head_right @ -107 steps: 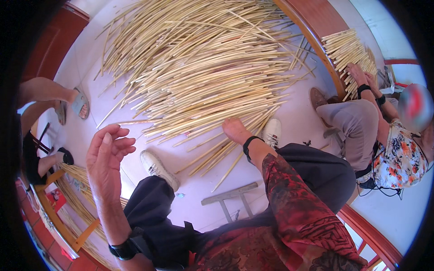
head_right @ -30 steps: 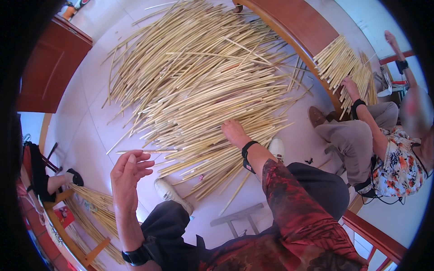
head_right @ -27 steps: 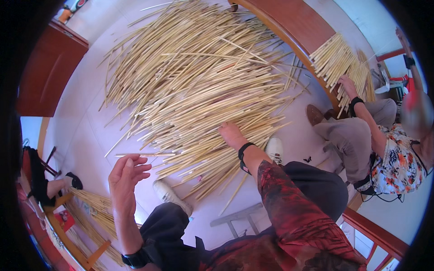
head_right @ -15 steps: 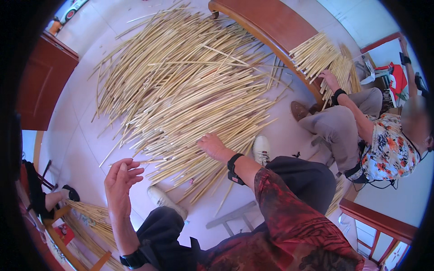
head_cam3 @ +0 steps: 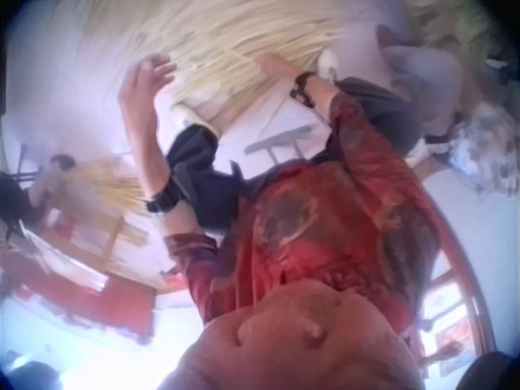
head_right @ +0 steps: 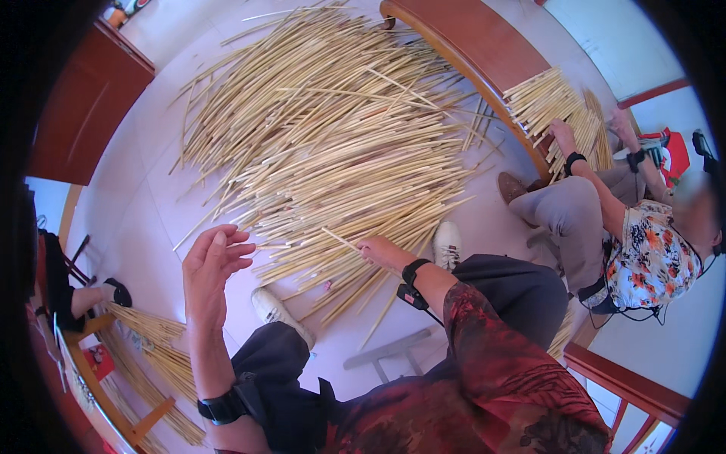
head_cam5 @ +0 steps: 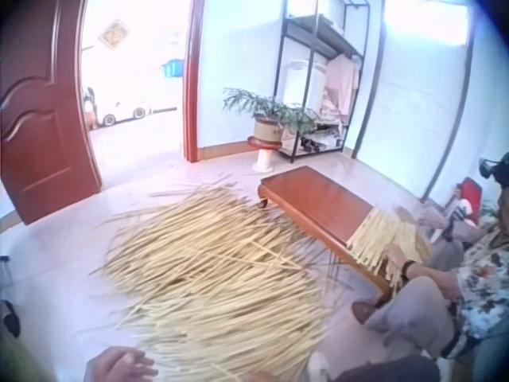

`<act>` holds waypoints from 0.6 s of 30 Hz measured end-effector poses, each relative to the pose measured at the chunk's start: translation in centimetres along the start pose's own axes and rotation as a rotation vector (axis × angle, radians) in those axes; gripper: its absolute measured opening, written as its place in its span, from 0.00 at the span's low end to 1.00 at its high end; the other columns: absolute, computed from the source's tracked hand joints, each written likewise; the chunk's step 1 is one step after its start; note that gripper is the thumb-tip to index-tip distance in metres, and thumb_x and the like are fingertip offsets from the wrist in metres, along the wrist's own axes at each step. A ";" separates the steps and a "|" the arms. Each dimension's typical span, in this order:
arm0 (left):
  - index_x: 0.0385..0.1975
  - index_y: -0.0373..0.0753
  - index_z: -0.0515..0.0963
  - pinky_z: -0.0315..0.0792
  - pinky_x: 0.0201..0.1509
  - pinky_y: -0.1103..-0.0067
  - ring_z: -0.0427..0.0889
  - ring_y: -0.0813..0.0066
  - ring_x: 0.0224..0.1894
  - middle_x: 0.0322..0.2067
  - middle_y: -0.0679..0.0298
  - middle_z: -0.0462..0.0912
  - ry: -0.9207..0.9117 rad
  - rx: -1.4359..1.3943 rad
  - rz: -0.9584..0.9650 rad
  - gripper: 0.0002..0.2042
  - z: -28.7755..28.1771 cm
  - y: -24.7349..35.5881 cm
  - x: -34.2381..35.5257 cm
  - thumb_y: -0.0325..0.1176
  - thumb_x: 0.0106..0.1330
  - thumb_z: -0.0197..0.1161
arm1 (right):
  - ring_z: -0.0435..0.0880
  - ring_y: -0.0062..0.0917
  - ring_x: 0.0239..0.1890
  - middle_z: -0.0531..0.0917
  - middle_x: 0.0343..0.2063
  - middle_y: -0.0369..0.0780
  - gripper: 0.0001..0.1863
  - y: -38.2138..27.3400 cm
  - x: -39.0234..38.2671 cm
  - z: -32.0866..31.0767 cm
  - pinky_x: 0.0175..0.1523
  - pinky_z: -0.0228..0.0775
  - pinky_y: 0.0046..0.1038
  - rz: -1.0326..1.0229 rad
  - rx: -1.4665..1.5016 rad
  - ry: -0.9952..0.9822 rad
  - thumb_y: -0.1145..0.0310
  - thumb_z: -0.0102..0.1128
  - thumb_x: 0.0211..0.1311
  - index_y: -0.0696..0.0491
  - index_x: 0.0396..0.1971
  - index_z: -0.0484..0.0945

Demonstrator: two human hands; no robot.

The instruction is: The person picks up a bundle of reeds from a table, carries a small weaving frame across the room, and then sorts through a large pile of reeds on the floor while sitting next to others performing similar work.

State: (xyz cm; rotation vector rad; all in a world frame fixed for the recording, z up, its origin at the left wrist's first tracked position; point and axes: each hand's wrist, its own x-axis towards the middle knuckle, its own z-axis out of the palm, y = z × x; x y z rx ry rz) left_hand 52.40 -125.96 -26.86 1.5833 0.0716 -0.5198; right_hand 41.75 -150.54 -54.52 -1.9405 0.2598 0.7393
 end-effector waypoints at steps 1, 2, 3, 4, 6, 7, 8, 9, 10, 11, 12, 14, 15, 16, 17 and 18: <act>0.40 0.30 0.69 0.71 0.37 0.80 0.77 0.71 0.34 0.33 0.56 0.75 0.003 0.003 0.003 0.14 -0.2 0.1 -0.2 0.36 0.63 0.47 | 0.73 0.22 0.19 0.75 0.16 0.40 0.11 -0.3 0.3 0.4 0.28 0.68 0.24 -0.045 0.109 0.018 0.69 0.44 0.49 0.55 0.32 0.74; 0.40 0.30 0.69 0.71 0.36 0.80 0.77 0.71 0.34 0.33 0.56 0.75 0.009 0.000 0.006 0.14 -0.4 0.1 -0.4 0.36 0.63 0.47 | 0.73 0.22 0.19 0.75 0.16 0.40 0.11 -0.5 0.6 0.7 0.28 0.68 0.24 -0.049 0.110 0.006 0.69 0.44 0.49 0.55 0.32 0.74; 0.40 0.30 0.69 0.71 0.36 0.80 0.77 0.71 0.34 0.33 0.56 0.75 0.019 0.003 0.003 0.14 -0.5 0.2 -0.5 0.36 0.63 0.47 | 0.74 0.24 0.19 0.76 0.17 0.41 0.11 -0.8 0.9 0.9 0.27 0.68 0.26 -0.046 0.067 -0.044 0.70 0.46 0.47 0.54 0.31 0.75; 0.40 0.30 0.69 0.71 0.37 0.80 0.77 0.71 0.34 0.33 0.56 0.75 0.013 0.000 0.009 0.14 -0.5 0.2 -0.4 0.36 0.63 0.47 | 0.75 0.27 0.19 0.77 0.18 0.42 0.12 -0.5 1.1 1.0 0.26 0.68 0.27 -0.037 0.022 -0.087 0.70 0.47 0.46 0.53 0.31 0.76; 0.40 0.30 0.69 0.71 0.37 0.80 0.77 0.71 0.34 0.33 0.56 0.75 0.006 -0.005 0.014 0.14 -0.5 0.0 -0.3 0.36 0.63 0.47 | 0.76 0.29 0.20 0.77 0.19 0.42 0.11 0.0 1.1 1.7 0.27 0.68 0.29 -0.100 -0.128 -0.107 0.70 0.47 0.46 0.52 0.30 0.76; 0.39 0.30 0.69 0.71 0.37 0.80 0.77 0.71 0.34 0.33 0.57 0.75 0.003 -0.011 0.016 0.14 -0.5 -0.2 -0.2 0.36 0.63 0.47 | 0.77 0.31 0.21 0.78 0.20 0.43 0.11 0.3 0.9 2.0 0.27 0.68 0.32 -0.165 -0.275 -0.123 0.69 0.48 0.45 0.52 0.30 0.77; 0.39 0.30 0.69 0.71 0.37 0.80 0.77 0.71 0.34 0.33 0.57 0.75 0.000 -0.018 0.019 0.14 -0.5 -0.3 0.0 0.36 0.63 0.48 | 0.77 0.31 0.21 0.78 0.20 0.43 0.11 0.7 0.4 2.5 0.27 0.68 0.32 -0.162 -0.278 -0.122 0.69 0.48 0.45 0.52 0.30 0.77; 0.39 0.30 0.69 0.71 0.37 0.80 0.77 0.71 0.34 0.33 0.57 0.75 0.002 -0.018 0.021 0.14 -0.5 -0.2 0.0 0.36 0.63 0.48 | 0.77 0.33 0.23 0.78 0.22 0.43 0.10 1.4 0.0 3.1 0.29 0.68 0.33 -0.188 -0.435 -0.164 0.68 0.48 0.46 0.51 0.28 0.77; 0.39 0.30 0.69 0.71 0.37 0.80 0.77 0.71 0.34 0.32 0.57 0.76 0.008 -0.018 0.015 0.14 -0.7 -0.3 -0.1 0.36 0.63 0.48 | 0.78 0.36 0.26 0.79 0.23 0.44 0.09 1.3 -0.5 3.7 0.30 0.68 0.35 -0.219 -0.592 -0.210 0.67 0.48 0.46 0.50 0.27 0.77; 0.39 0.31 0.70 0.71 0.36 0.80 0.77 0.71 0.34 0.32 0.57 0.76 0.015 -0.018 0.009 0.14 -0.9 -0.3 -0.2 0.36 0.63 0.48 | 0.78 0.36 0.26 0.79 0.23 0.44 0.09 1.3 -0.8 4.1 0.30 0.68 0.35 -0.228 -0.592 -0.214 0.67 0.48 0.46 0.50 0.27 0.77; 0.39 0.31 0.70 0.71 0.36 0.80 0.77 0.71 0.34 0.32 0.57 0.76 0.025 -0.014 0.010 0.14 -1.1 -0.2 -0.2 0.36 0.63 0.48 | 0.77 0.36 0.27 0.78 0.24 0.44 0.09 1.3 -1.1 4.4 0.32 0.69 0.35 -0.188 -0.686 -0.212 0.67 0.48 0.47 0.51 0.25 0.77; 0.39 0.31 0.70 0.71 0.36 0.80 0.77 0.71 0.34 0.33 0.57 0.76 0.016 -0.019 0.012 0.14 -1.1 -0.3 -0.3 0.36 0.63 0.48 | 0.77 0.37 0.29 0.78 0.25 0.45 0.09 0.7 -1.4 4.2 0.34 0.69 0.36 -0.141 -0.781 -0.210 0.67 0.47 0.47 0.52 0.24 0.77; 0.39 0.31 0.70 0.71 0.36 0.80 0.77 0.71 0.34 0.33 0.57 0.76 0.023 -0.017 0.010 0.14 -1.3 -0.3 -0.4 0.36 0.63 0.48 | 0.77 0.38 0.30 0.78 0.26 0.45 0.09 0.3 -0.9 4.0 0.36 0.69 0.37 -0.189 -0.853 -0.208 0.68 0.47 0.47 0.54 0.24 0.77; 0.39 0.31 0.70 0.71 0.36 0.80 0.77 0.71 0.34 0.33 0.57 0.76 0.024 -0.017 0.025 0.14 -1.2 -0.2 -0.4 0.36 0.63 0.47 | 0.77 0.39 0.31 0.78 0.27 0.45 0.10 0.0 -0.5 3.3 0.37 0.69 0.38 -0.233 -0.927 -0.201 0.68 0.46 0.48 0.55 0.24 0.76; 0.39 0.31 0.70 0.71 0.36 0.80 0.77 0.71 0.34 0.33 0.57 0.76 0.026 -0.015 0.039 0.14 -1.2 -0.3 -0.3 0.36 0.63 0.47 | 0.77 0.38 0.31 0.78 0.27 0.44 0.10 -0.4 0.3 2.5 0.38 0.69 0.38 -0.231 -0.848 -0.061 0.69 0.46 0.48 0.55 0.24 0.76; 0.39 0.31 0.70 0.71 0.36 0.80 0.77 0.71 0.34 0.33 0.57 0.76 0.029 -0.016 0.039 0.14 -1.1 -0.3 -0.2 0.36 0.63 0.47 | 0.76 0.37 0.32 0.77 0.26 0.44 0.09 -0.7 1.3 1.6 0.38 0.68 0.38 -0.230 -0.765 0.076 0.69 0.45 0.48 0.55 0.25 0.76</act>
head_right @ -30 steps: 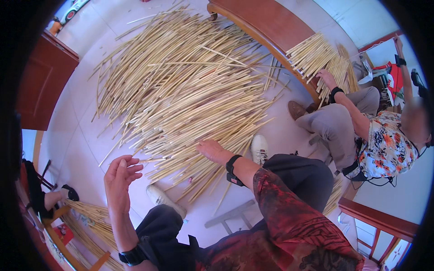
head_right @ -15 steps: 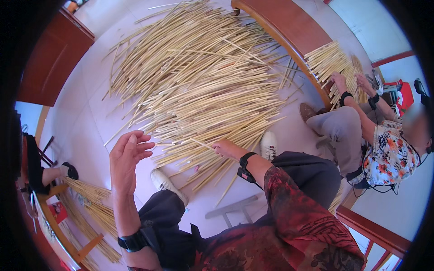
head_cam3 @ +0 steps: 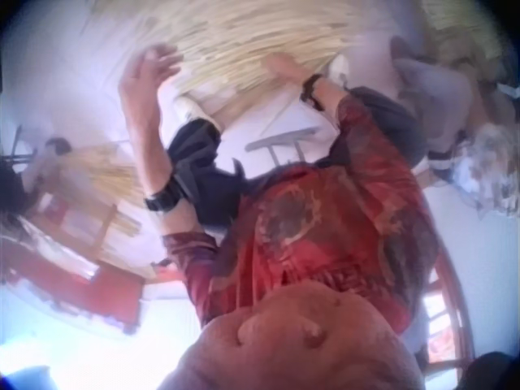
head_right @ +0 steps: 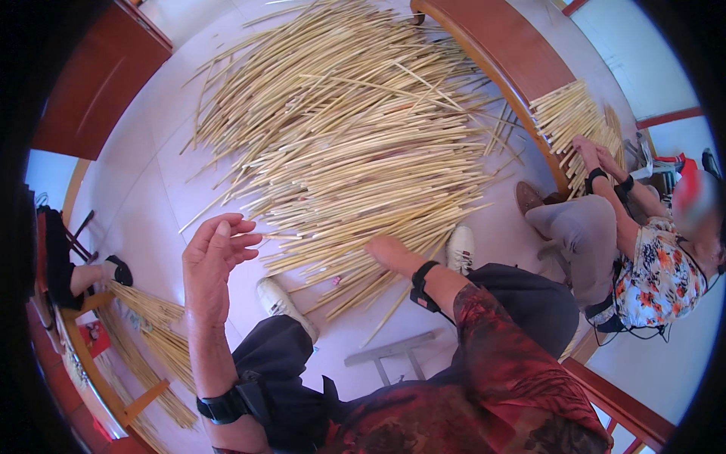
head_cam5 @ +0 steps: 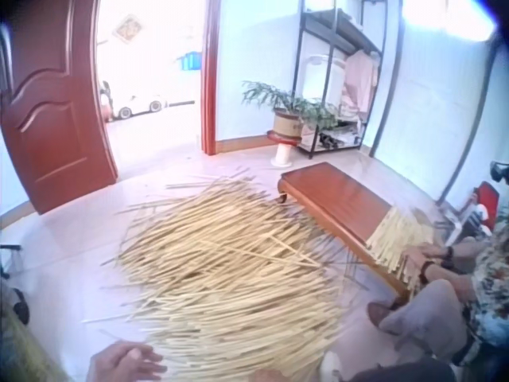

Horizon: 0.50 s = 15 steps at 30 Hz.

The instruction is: The person picks up a bundle of reeds from a table, carries a small weaving frame across the room, and then sorts through a large pile of reeds on the floor while sitting next to others performing similar work.

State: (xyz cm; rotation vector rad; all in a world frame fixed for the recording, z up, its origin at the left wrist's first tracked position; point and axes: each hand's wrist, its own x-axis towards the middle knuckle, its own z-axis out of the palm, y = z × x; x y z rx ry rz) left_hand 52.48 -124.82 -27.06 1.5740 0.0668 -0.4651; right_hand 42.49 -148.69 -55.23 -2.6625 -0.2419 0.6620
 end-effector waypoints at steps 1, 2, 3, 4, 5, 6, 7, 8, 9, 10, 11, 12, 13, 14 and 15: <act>0.39 0.31 0.70 0.71 0.36 0.80 0.77 0.71 0.34 0.33 0.57 0.76 0.031 -0.006 0.006 0.14 -0.2 0.1 0.0 0.36 0.63 0.47 | 0.75 0.36 0.34 0.76 0.27 0.43 0.09 0.5 1.2 -1.0 0.40 0.67 0.37 -0.051 -0.067 0.100 0.70 0.45 0.48 0.54 0.27 0.75; 0.39 0.31 0.70 0.71 0.36 0.80 0.77 0.72 0.34 0.33 0.57 0.75 0.059 -0.016 0.013 0.14 -0.3 0.2 0.0 0.36 0.63 0.47 | 0.74 0.35 0.36 0.75 0.28 0.43 0.10 1.2 2.2 -1.9 0.41 0.66 0.36 -0.098 -0.138 0.203 0.70 0.45 0.49 0.53 0.30 0.74; 0.39 0.31 0.70 0.71 0.36 0.80 0.77 0.72 0.34 0.33 0.57 0.75 0.067 -0.012 0.011 0.14 -0.4 0.0 0.1 0.36 0.63 0.47 | 0.74 0.35 0.36 0.75 0.28 0.43 0.10 1.8 2.6 -2.5 0.41 0.66 0.36 -0.106 -0.134 0.200 0.70 0.45 0.49 0.53 0.30 0.74; 0.39 0.30 0.70 0.71 0.36 0.80 0.77 0.72 0.34 0.33 0.57 0.76 0.076 -0.025 0.005 0.14 -0.5 0.0 0.1 0.35 0.63 0.47 | 0.72 0.34 0.38 0.73 0.30 0.42 0.10 2.1 3.1 -3.1 0.42 0.65 0.35 -0.062 -0.146 0.280 0.71 0.45 0.49 0.52 0.32 0.73; 0.39 0.30 0.69 0.71 0.36 0.80 0.77 0.72 0.34 0.33 0.57 0.76 0.083 -0.039 -0.001 0.14 -0.7 0.0 0.1 0.35 0.63 0.47 | 0.70 0.33 0.40 0.72 0.31 0.42 0.12 2.2 3.2 -3.4 0.43 0.63 0.34 -0.015 -0.157 0.359 0.72 0.45 0.48 0.52 0.35 0.72; 0.39 0.30 0.69 0.71 0.36 0.80 0.77 0.72 0.34 0.33 0.57 0.76 0.091 -0.035 -0.003 0.14 -0.8 0.0 0.0 0.35 0.63 0.47 | 0.70 0.33 0.40 0.72 0.31 0.42 0.12 2.2 3.1 -3.4 0.43 0.63 0.34 -0.023 -0.153 0.357 0.72 0.45 0.48 0.52 0.35 0.72; 0.39 0.30 0.69 0.71 0.36 0.80 0.77 0.72 0.34 0.33 0.57 0.76 0.086 -0.032 -0.005 0.14 -0.9 0.0 0.0 0.35 0.63 0.47 | 0.69 0.33 0.41 0.71 0.33 0.42 0.12 2.2 2.7 -3.3 0.43 0.62 0.34 0.001 -0.190 0.302 0.72 0.45 0.48 0.52 0.36 0.71; 0.39 0.30 0.69 0.71 0.36 0.80 0.77 0.72 0.34 0.33 0.56 0.76 0.079 -0.029 -0.008 0.14 -0.9 0.0 0.0 0.35 0.63 0.47 | 0.68 0.33 0.42 0.70 0.34 0.42 0.13 2.2 2.3 -3.2 0.43 0.61 0.33 0.026 -0.228 0.246 0.72 0.45 0.49 0.52 0.37 0.70; 0.39 0.30 0.69 0.71 0.36 0.80 0.77 0.72 0.34 0.33 0.56 0.76 0.080 -0.031 -0.014 0.14 -1.0 -0.1 0.1 0.35 0.63 0.47 | 0.68 0.33 0.42 0.70 0.34 0.42 0.13 2.0 1.9 -2.8 0.43 0.61 0.33 0.026 -0.227 0.239 0.72 0.45 0.49 0.52 0.37 0.70; 0.39 0.30 0.69 0.71 0.37 0.80 0.77 0.72 0.34 0.33 0.56 0.76 0.087 -0.016 -0.017 0.14 -1.0 0.1 0.1 0.35 0.63 0.46 | 0.68 0.34 0.42 0.70 0.33 0.42 0.13 1.9 1.5 -2.5 0.43 0.62 0.34 0.015 -0.239 0.229 0.72 0.45 0.48 0.52 0.37 0.70; 0.39 0.30 0.69 0.71 0.37 0.80 0.77 0.72 0.34 0.33 0.56 0.76 0.094 -0.001 -0.019 0.14 -1.1 0.3 0.1 0.35 0.63 0.46 | 0.68 0.34 0.42 0.70 0.33 0.42 0.12 1.8 1.1 -2.1 0.43 0.62 0.34 0.005 -0.250 0.218 0.72 0.45 0.48 0.52 0.36 0.70; 0.39 0.30 0.69 0.71 0.37 0.80 0.77 0.72 0.34 0.33 0.56 0.76 0.094 -0.001 -0.023 0.14 -1.1 0.4 0.1 0.35 0.63 0.46 | 0.68 0.34 0.42 0.70 0.33 0.42 0.12 1.7 0.8 -1.8 0.43 0.62 0.34 0.006 -0.249 0.215 0.72 0.45 0.48 0.52 0.36 0.70; 0.39 0.30 0.69 0.71 0.37 0.80 0.77 0.72 0.34 0.33 0.56 0.76 0.092 0.005 -0.017 0.14 -1.2 0.3 0.2 0.36 0.63 0.46 | 0.68 0.34 0.41 0.70 0.33 0.42 0.12 1.7 0.4 -1.5 0.43 0.62 0.34 0.002 -0.242 0.180 0.72 0.45 0.48 0.52 0.35 0.70; 0.39 0.30 0.69 0.71 0.37 0.80 0.77 0.72 0.34 0.33 0.56 0.76 0.090 0.012 -0.010 0.14 -1.2 0.2 0.2 0.36 0.63 0.47 | 0.68 0.34 0.41 0.70 0.33 0.42 0.11 1.7 0.0 -1.2 0.44 0.63 0.34 -0.003 -0.234 0.147 0.72 0.46 0.48 0.52 0.34 0.70; 0.39 0.30 0.69 0.71 0.37 0.80 0.77 0.72 0.34 0.33 0.56 0.76 0.086 0.008 -0.014 0.14 -1.2 0.2 0.2 0.36 0.63 0.47 | 0.68 0.34 0.41 0.70 0.33 0.42 0.11 1.6 -0.3 -0.9 0.44 0.63 0.34 0.001 -0.236 0.143 0.72 0.46 0.48 0.52 0.34 0.70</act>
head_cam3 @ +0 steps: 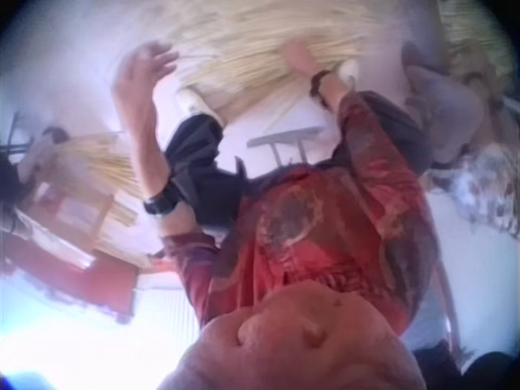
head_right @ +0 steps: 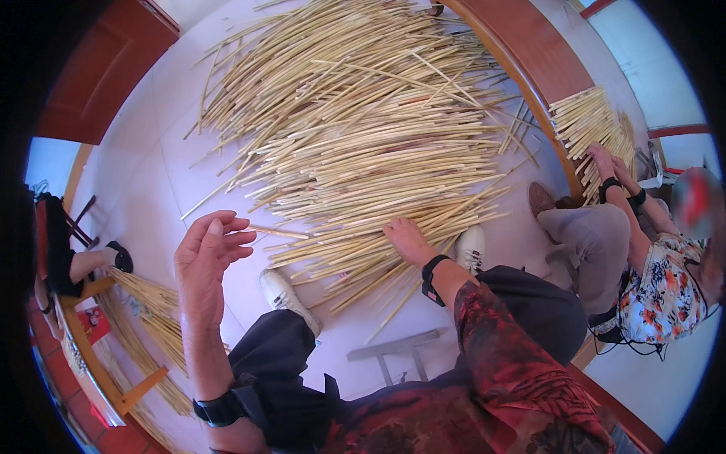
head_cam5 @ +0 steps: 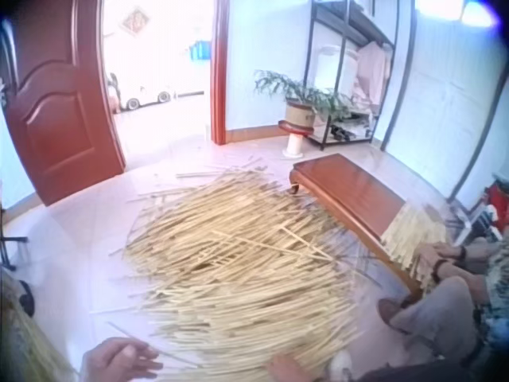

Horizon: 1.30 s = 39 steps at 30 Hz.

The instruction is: The person picks up a bundle of reeds from a table, carries a small weaving frame across the room, and then sorts through a large pile of reeds on the floor while sitting next to others performing similar work.

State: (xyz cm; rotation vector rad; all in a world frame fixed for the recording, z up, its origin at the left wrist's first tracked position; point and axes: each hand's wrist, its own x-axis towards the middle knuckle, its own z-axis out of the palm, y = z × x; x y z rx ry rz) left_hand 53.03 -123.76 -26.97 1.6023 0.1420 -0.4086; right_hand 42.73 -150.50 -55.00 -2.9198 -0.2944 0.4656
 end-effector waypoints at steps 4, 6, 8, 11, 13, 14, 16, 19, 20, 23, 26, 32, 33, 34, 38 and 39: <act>0.40 0.30 0.69 0.71 0.37 0.80 0.77 0.72 0.34 0.33 0.56 0.75 -0.025 0.024 0.005 0.15 0.1 0.1 -0.1 0.37 0.63 0.47 | 0.69 0.33 0.40 0.70 0.31 0.42 0.09 -0.8 -0.7 1.0 0.44 0.64 0.32 0.006 0.037 0.024 0.72 0.46 0.46 0.53 0.30 0.71; 0.40 0.30 0.69 0.71 0.37 0.80 0.77 0.72 0.35 0.33 0.57 0.75 -0.055 0.020 0.004 0.15 0.6 -0.2 0.2 0.37 0.63 0.47 | 0.70 0.33 0.39 0.71 0.30 0.42 0.09 -0.1 -0.8 1.4 0.43 0.65 0.31 -0.056 0.025 0.013 0.72 0.47 0.46 0.53 0.30 0.71; 0.40 0.30 0.69 0.70 0.37 0.80 0.76 0.72 0.35 0.33 0.57 0.75 -0.040 0.062 -0.006 0.15 0.4 0.1 -0.3 0.37 0.63 0.47 | 0.71 0.33 0.39 0.72 0.30 0.42 0.09 -0.6 0.0 0.6 0.43 0.65 0.31 -0.065 0.083 -0.041 0.72 0.48 0.45 0.54 0.29 0.71; 0.40 0.30 0.69 0.70 0.37 0.80 0.76 0.71 0.35 0.33 0.57 0.75 -0.041 0.074 -0.007 0.14 0.1 0.1 -0.5 0.36 0.64 0.46 | 0.71 0.33 0.38 0.73 0.29 0.41 0.09 0.1 2.1 -1.3 0.42 0.65 0.32 -0.074 0.129 -0.046 0.72 0.49 0.44 0.54 0.28 0.72; 0.39 0.30 0.69 0.71 0.37 0.80 0.76 0.72 0.35 0.33 0.57 0.75 -0.048 0.064 -0.014 0.14 0.4 0.0 -0.3 0.36 0.64 0.46 | 0.71 0.33 0.38 0.73 0.29 0.40 0.08 1.2 2.8 -1.9 0.40 0.65 0.32 -0.052 0.108 0.005 0.72 0.49 0.43 0.54 0.28 0.72; 0.39 0.30 0.69 0.71 0.37 0.80 0.76 0.72 0.35 0.34 0.57 0.75 -0.043 0.060 -0.024 0.14 0.7 -0.1 -0.1 0.36 0.64 0.46 | 0.71 0.33 0.38 0.73 0.28 0.40 0.08 1.9 3.3 -1.2 0.39 0.65 0.33 -0.045 0.082 0.103 0.72 0.49 0.44 0.54 0.27 0.72; 0.39 0.30 0.69 0.71 0.36 0.81 0.76 0.72 0.35 0.34 0.57 0.75 -0.060 0.063 -0.032 0.14 1.1 -0.3 0.1 0.35 0.64 0.45 | 0.71 0.32 0.38 0.73 0.28 0.39 0.07 2.5 3.9 0.0 0.38 0.65 0.33 -0.023 0.051 0.203 0.72 0.48 0.44 0.54 0.26 0.73; 0.38 0.31 0.70 0.71 0.37 0.81 0.77 0.72 0.34 0.33 0.57 0.76 -0.030 0.059 -0.016 0.13 0.9 -0.6 0.0 0.35 0.64 0.46 | 0.71 0.30 0.39 0.73 0.29 0.39 0.08 1.0 3.7 0.8 0.40 0.64 0.32 0.028 -0.024 0.081 0.70 0.45 0.47 0.53 0.26 0.74; 0.38 0.31 0.70 0.71 0.37 0.81 0.77 0.72 0.34 0.33 0.57 0.76 -0.041 0.058 -0.016 0.13 1.0 -0.6 0.0 0.35 0.64 0.46 | 0.71 0.30 0.39 0.73 0.29 0.39 0.08 1.0 3.4 1.1 0.40 0.64 0.32 0.039 -0.025 0.081 0.70 0.45 0.47 0.53 0.26 0.74; 0.40 0.31 0.68 0.71 0.36 0.82 0.76 0.73 0.34 0.34 0.57 0.75 -0.085 0.058 -0.016 0.13 1.1 -0.6 0.2 0.36 0.64 0.46 | 0.69 0.32 0.41 0.73 0.31 0.41 0.08 1.0 2.0 1.1 0.43 0.63 0.32 0.045 0.092 0.057 0.70 0.44 0.49 0.53 0.27 0.74; 0.40 0.32 0.69 0.72 0.36 0.82 0.77 0.74 0.34 0.34 0.57 0.75 -0.093 0.053 -0.019 0.13 1.2 -0.7 0.3 0.36 0.64 0.46 | 0.69 0.32 0.41 0.73 0.31 0.41 0.09 1.3 1.2 0.9 0.43 0.63 0.32 0.006 0.156 0.035 0.70 0.44 0.49 0.53 0.27 0.74; 0.40 0.32 0.69 0.72 0.36 0.82 0.77 0.73 0.34 0.34 0.57 0.75 -0.090 0.069 -0.041 0.13 1.9 -0.7 0.5 0.35 0.64 0.46 | 0.69 0.32 0.41 0.72 0.31 0.40 0.10 1.4 -0.6 1.3 0.44 0.63 0.31 0.006 0.151 0.090 0.71 0.44 0.48 0.53 0.30 0.72; 0.40 0.32 0.69 0.72 0.36 0.82 0.77 0.73 0.34 0.34 0.57 0.75 -0.105 0.065 -0.039 0.13 2.1 -0.7 0.5 0.35 0.64 0.46 | 0.69 0.32 0.41 0.73 0.31 0.40 0.10 1.5 -0.9 1.4 0.44 0.63 0.31 0.000 0.159 0.125 0.71 0.44 0.48 0.53 0.31 0.72; 0.40 0.31 0.69 0.71 0.36 0.82 0.77 0.72 0.34 0.34 0.57 0.75 -0.122 0.060 -0.038 0.13 2.3 -0.7 0.6 0.35 0.64 0.46 | 0.69 0.32 0.41 0.73 0.31 0.40 0.10 1.5 -1.0 1.3 0.44 0.63 0.31 -0.002 0.162 0.125 0.71 0.44 0.48 0.53 0.31 0.72; 0.40 0.31 0.69 0.72 0.35 0.82 0.77 0.73 0.34 0.34 0.57 0.75 -0.121 0.065 -0.043 0.13 2.5 -0.7 0.7 0.35 0.64 0.46 | 0.68 0.36 0.43 0.72 0.34 0.45 0.12 1.6 -0.8 0.7 0.46 0.61 0.31 0.045 0.245 0.030 0.68 0.42 0.52 0.55 0.34 0.71; 0.40 0.31 0.69 0.72 0.35 0.82 0.77 0.73 0.34 0.34 0.57 0.75 -0.133 0.059 -0.044 0.13 2.6 -0.6 0.7 0.35 0.64 0.46 | 0.68 0.37 0.43 0.72 0.35 0.46 0.12 1.5 -0.6 0.6 0.47 0.60 0.31 0.061 0.286 0.001 0.68 0.42 0.52 0.56 0.34 0.71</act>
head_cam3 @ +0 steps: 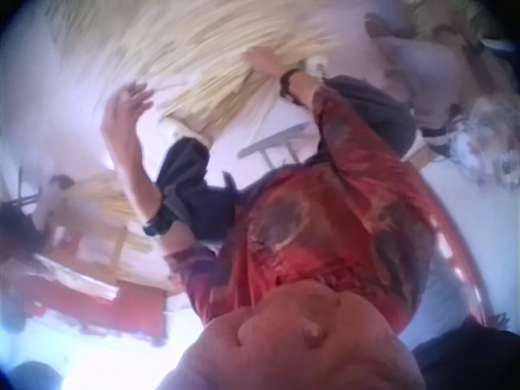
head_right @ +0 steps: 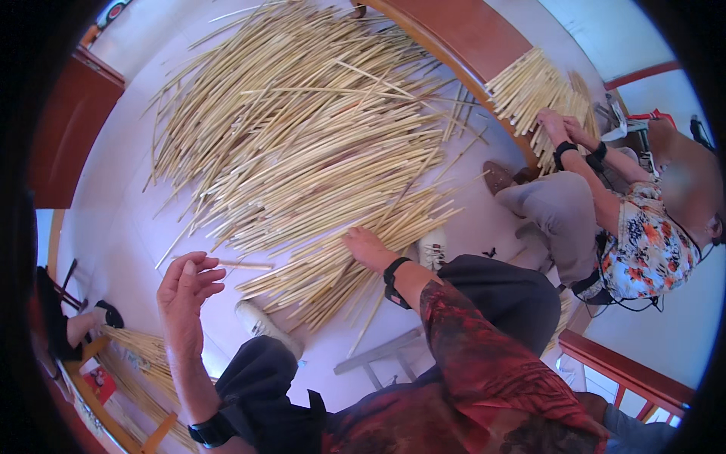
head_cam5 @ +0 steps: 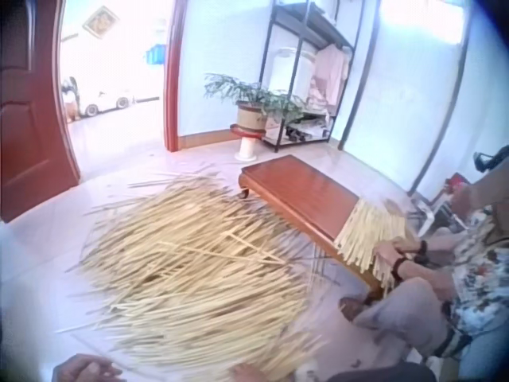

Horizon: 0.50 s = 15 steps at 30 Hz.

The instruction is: The person picks up a bundle of reeds from a table, carries a small weaving frame across the room, and then sorts through a large pile of reeds on the floor while sitting next to others performing similar work.

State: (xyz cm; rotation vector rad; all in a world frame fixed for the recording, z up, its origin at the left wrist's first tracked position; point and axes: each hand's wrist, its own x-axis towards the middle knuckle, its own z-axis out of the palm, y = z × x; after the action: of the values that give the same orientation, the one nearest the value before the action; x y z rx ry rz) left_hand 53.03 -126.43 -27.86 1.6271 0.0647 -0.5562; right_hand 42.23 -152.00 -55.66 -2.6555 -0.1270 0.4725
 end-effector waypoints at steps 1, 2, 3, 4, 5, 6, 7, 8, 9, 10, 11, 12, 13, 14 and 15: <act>0.40 0.31 0.69 0.72 0.35 0.82 0.77 0.73 0.34 0.34 0.57 0.75 0.016 0.012 -0.006 0.13 -0.1 0.1 -0.1 0.36 0.64 0.46 | 0.68 0.37 0.43 0.72 0.35 0.46 0.12 -0.5 0.0 -0.4 0.47 0.60 0.31 0.008 -0.003 -0.003 0.68 0.42 0.52 0.56 0.34 0.71; 0.40 0.31 0.69 0.72 0.35 0.82 0.77 0.73 0.34 0.34 0.57 0.75 0.031 0.025 -0.011 0.14 -0.2 0.1 -0.1 0.36 0.64 0.46 | 0.68 0.37 0.43 0.72 0.35 0.46 0.12 -1.1 0.1 -1.1 0.47 0.60 0.32 0.050 0.144 0.011 0.67 0.41 0.53 0.56 0.34 0.71; 0.40 0.31 0.69 0.72 0.35 0.82 0.77 0.73 0.34 0.34 0.57 0.75 0.024 0.021 -0.012 0.14 -0.3 0.0 -0.2 0.36 0.64 0.46 | 0.68 0.38 0.42 0.72 0.35 0.46 0.12 -1.7 0.1 -1.8 0.47 0.61 0.32 0.093 0.291 0.025 0.67 0.41 0.53 0.57 0.34 0.71; 0.40 0.31 0.69 0.72 0.35 0.83 0.77 0.74 0.34 0.34 0.57 0.75 0.015 0.021 -0.004 0.14 -0.1 0.2 -0.1 0.36 0.64 0.46 | 0.69 0.38 0.41 0.72 0.34 0.45 0.12 -0.8 -0.1 -1.6 0.45 0.62 0.33 0.025 0.162 0.086 0.67 0.41 0.53 0.56 0.32 0.71; 0.41 0.31 0.68 0.72 0.36 0.83 0.77 0.74 0.34 0.34 0.57 0.75 0.007 0.024 0.002 0.14 0.1 0.3 0.0 0.36 0.64 0.46 | 0.69 0.38 0.41 0.72 0.34 0.45 0.12 0.2 -0.3 -1.4 0.45 0.62 0.33 0.039 0.154 0.092 0.67 0.41 0.53 0.56 0.32 0.71; 0.41 0.31 0.68 0.72 0.36 0.83 0.77 0.74 0.34 0.34 0.57 0.75 -0.006 0.014 0.003 0.14 0.4 0.3 0.1 0.36 0.64 0.47 | 0.70 0.37 0.40 0.72 0.32 0.45 0.10 1.3 -0.4 -1.4 0.44 0.63 0.32 0.014 0.051 0.157 0.69 0.43 0.50 0.56 0.30 0.71; 0.41 0.31 0.68 0.72 0.36 0.83 0.77 0.74 0.34 0.34 0.57 0.75 -0.015 0.012 0.006 0.14 0.5 0.3 0.1 0.36 0.64 0.47 | 0.71 0.35 0.39 0.72 0.30 0.44 0.08 2.0 -0.4 -1.6 0.44 0.64 0.31 -0.017 -0.049 0.220 0.71 0.45 0.48 0.55 0.28 0.71; 0.40 0.31 0.69 0.71 0.36 0.82 0.77 0.74 0.34 0.34 0.57 0.75 -0.007 0.009 0.017 0.14 0.7 0.3 0.1 0.37 0.63 0.47 | 0.71 0.35 0.39 0.72 0.30 0.44 0.08 2.8 -0.5 -1.9 0.44 0.64 0.31 -0.010 -0.052 0.224 0.71 0.45 0.48 0.55 0.28 0.71; 0.40 0.31 0.70 0.71 0.36 0.82 0.77 0.74 0.33 0.33 0.57 0.76 0.001 0.006 0.026 0.15 0.8 0.3 0.1 0.38 0.63 0.48 | 0.71 0.35 0.38 0.72 0.29 0.43 0.08 3.8 -0.9 -2.3 0.43 0.65 0.31 0.063 -0.075 0.261 0.72 0.45 0.47 0.55 0.28 0.72; 0.40 0.31 0.70 0.71 0.36 0.82 0.77 0.74 0.33 0.33 0.57 0.76 -0.004 0.005 0.028 0.15 0.8 0.2 0.0 0.38 0.63 0.48 | 0.72 0.35 0.38 0.72 0.29 0.43 0.07 4.7 -1.3 -2.7 0.42 0.65 0.31 0.134 -0.097 0.295 0.72 0.45 0.47 0.55 0.27 0.72; 0.40 0.31 0.70 0.71 0.36 0.82 0.77 0.74 0.33 0.33 0.57 0.76 0.005 0.008 0.023 0.15 0.8 0.1 0.0 0.37 0.63 0.48 | 0.72 0.35 0.38 0.72 0.29 0.43 0.07 5.4 -1.8 -3.3 0.42 0.65 0.31 0.137 -0.099 0.297 0.72 0.45 0.47 0.55 0.27 0.72; 0.40 0.31 0.69 0.71 0.36 0.81 0.77 0.74 0.33 0.33 0.58 0.76 0.015 0.012 0.018 0.14 0.8 0.1 0.0 0.37 0.63 0.48 | 0.72 0.34 0.38 0.73 0.29 0.42 0.08 6.1 -2.5 -4.0 0.42 0.66 0.31 0.211 -0.140 0.269 0.72 0.45 0.46 0.54 0.27 0.72; 0.40 0.31 0.69 0.71 0.36 0.81 0.77 0.74 0.33 0.33 0.58 0.76 0.011 0.011 0.019 0.14 0.8 0.0 0.0 0.37 0.63 0.48 | 0.73 0.33 0.38 0.74 0.30 0.41 0.08 7.0 -3.2 -4.4 0.42 0.66 0.31 0.287 -0.181 0.240 0.72 0.45 0.46 0.54 0.27 0.73; 0.40 0.31 0.70 0.71 0.36 0.82 0.77 0.74 0.33 0.33 0.58 0.76 0.006 0.008 0.019 0.14 0.9 0.0 0.1 0.37 0.63 0.48 | 0.73 0.33 0.38 0.74 0.30 0.41 0.08 7.8 -3.8 -4.5 0.42 0.66 0.31 0.289 -0.181 0.242 0.72 0.45 0.46 0.54 0.27 0.73; 0.40 0.32 0.70 0.71 0.36 0.82 0.77 0.74 0.33 0.33 0.58 0.76 0.002 0.006 0.017 0.14 0.9 -0.1 0.1 0.37 0.63 0.48 | 0.73 0.33 0.39 0.74 0.30 0.41 0.08 8.5 -4.3 -4.7 0.42 0.66 0.31 0.332 -0.268 0.198 0.72 0.46 0.46 0.54 0.26 0.73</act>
State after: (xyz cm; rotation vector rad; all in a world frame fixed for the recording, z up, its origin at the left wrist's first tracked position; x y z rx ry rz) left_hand 52.81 -127.33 -27.99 1.6324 0.0509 -0.5416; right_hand 39.98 -162.20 -54.07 -2.9829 0.3379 0.3084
